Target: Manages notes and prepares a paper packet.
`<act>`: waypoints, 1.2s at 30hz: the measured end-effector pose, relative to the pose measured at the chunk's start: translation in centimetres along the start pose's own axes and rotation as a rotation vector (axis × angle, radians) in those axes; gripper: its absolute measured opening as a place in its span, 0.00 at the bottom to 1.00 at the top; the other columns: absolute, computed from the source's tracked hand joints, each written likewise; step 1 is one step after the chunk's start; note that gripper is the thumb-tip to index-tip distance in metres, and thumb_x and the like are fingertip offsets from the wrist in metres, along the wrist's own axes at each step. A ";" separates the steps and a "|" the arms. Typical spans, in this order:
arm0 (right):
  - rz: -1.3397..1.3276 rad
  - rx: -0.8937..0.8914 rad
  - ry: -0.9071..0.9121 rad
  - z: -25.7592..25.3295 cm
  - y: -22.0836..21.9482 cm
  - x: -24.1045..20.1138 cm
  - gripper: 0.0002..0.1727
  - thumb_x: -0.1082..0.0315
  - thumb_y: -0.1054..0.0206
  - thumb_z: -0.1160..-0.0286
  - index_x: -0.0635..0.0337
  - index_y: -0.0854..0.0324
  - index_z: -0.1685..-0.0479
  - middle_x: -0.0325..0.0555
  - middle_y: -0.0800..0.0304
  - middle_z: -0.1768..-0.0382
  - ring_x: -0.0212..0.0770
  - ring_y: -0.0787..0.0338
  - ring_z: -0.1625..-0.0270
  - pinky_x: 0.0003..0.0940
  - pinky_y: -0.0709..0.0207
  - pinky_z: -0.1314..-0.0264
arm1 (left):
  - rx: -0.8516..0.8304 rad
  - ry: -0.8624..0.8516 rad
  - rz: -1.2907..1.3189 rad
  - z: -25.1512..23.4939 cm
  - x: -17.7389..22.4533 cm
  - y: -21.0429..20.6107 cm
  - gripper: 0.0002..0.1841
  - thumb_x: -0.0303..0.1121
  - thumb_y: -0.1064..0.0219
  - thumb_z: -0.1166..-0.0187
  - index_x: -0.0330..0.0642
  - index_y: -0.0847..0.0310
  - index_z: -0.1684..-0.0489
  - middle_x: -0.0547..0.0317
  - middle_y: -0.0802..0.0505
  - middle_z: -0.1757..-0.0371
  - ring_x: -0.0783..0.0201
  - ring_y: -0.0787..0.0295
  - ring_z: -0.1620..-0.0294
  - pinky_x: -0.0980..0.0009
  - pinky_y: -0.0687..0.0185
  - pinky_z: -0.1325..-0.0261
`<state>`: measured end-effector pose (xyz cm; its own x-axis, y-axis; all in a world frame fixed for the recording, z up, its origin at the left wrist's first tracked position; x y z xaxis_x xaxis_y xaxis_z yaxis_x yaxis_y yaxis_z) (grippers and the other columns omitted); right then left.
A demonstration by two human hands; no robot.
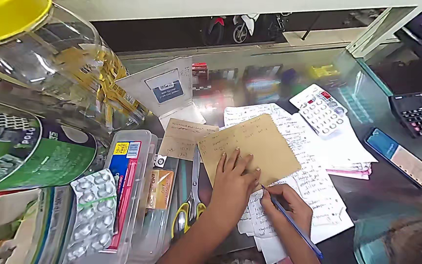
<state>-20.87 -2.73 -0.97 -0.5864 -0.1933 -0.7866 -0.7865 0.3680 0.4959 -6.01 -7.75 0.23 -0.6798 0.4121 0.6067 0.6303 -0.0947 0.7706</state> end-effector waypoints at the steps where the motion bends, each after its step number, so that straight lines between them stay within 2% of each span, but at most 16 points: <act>1: 0.000 0.003 0.004 0.0 0.0 0.0 0.06 0.68 0.29 0.44 0.63 0.12 0.75 0.36 0.16 0.75 0.15 0.21 0.77 0.07 0.27 0.74 | 0.003 0.001 0.000 0.0 0.0 0.0 0.13 0.40 0.33 0.19 0.55 0.04 0.44 0.54 0.14 0.23 0.38 0.28 0.16 0.30 0.43 0.18; 14: 0.050 0.045 0.001 0.1 -0.1 -0.1 0.07 0.68 0.29 0.45 0.64 0.12 0.75 0.37 0.17 0.76 0.15 0.22 0.77 0.07 0.28 0.74 | 0.007 -0.007 -0.006 0.1 0.0 -0.1 0.13 0.40 0.33 0.20 0.56 0.05 0.43 0.55 0.14 0.23 0.38 0.28 0.16 0.30 0.43 0.17; 18: 0.065 0.001 0.007 -0.4 0.2 0.0 0.07 0.67 0.29 0.45 0.63 0.12 0.75 0.36 0.16 0.75 0.15 0.21 0.75 0.07 0.27 0.73 | 0.010 -0.006 -0.006 0.1 0.0 -0.2 0.13 0.40 0.33 0.19 0.57 0.05 0.43 0.56 0.14 0.23 0.38 0.28 0.16 0.30 0.43 0.18; 23: 0.014 -0.012 0.017 -0.6 0.4 0.7 0.06 0.67 0.29 0.44 0.61 0.12 0.76 0.34 0.16 0.76 0.15 0.23 0.77 0.07 0.29 0.75 | 0.020 -0.010 -0.008 0.1 0.1 -0.2 0.13 0.39 0.33 0.19 0.56 0.05 0.44 0.55 0.14 0.23 0.38 0.28 0.16 0.30 0.42 0.18; 36: -0.010 0.023 -0.011 -0.6 0.4 0.7 0.06 0.68 0.29 0.44 0.63 0.12 0.75 0.35 0.16 0.76 0.15 0.21 0.76 0.08 0.27 0.74 | 0.036 -0.024 -0.018 0.2 0.0 -0.2 0.13 0.40 0.33 0.19 0.56 0.05 0.44 0.55 0.14 0.23 0.38 0.27 0.17 0.30 0.41 0.19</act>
<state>-21.71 -3.22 -1.06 -0.5761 -0.1872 -0.7956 -0.7878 0.3866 0.4795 -6.10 -7.58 0.02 -0.6825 0.4350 0.5874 0.6311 -0.0546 0.7737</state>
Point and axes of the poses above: each hand's wrist, its own z-axis away from the middle knuckle, its own y-axis out of the back of the hand, x = y × z, the point moved 3 cm from there along -z, towards the middle knuckle
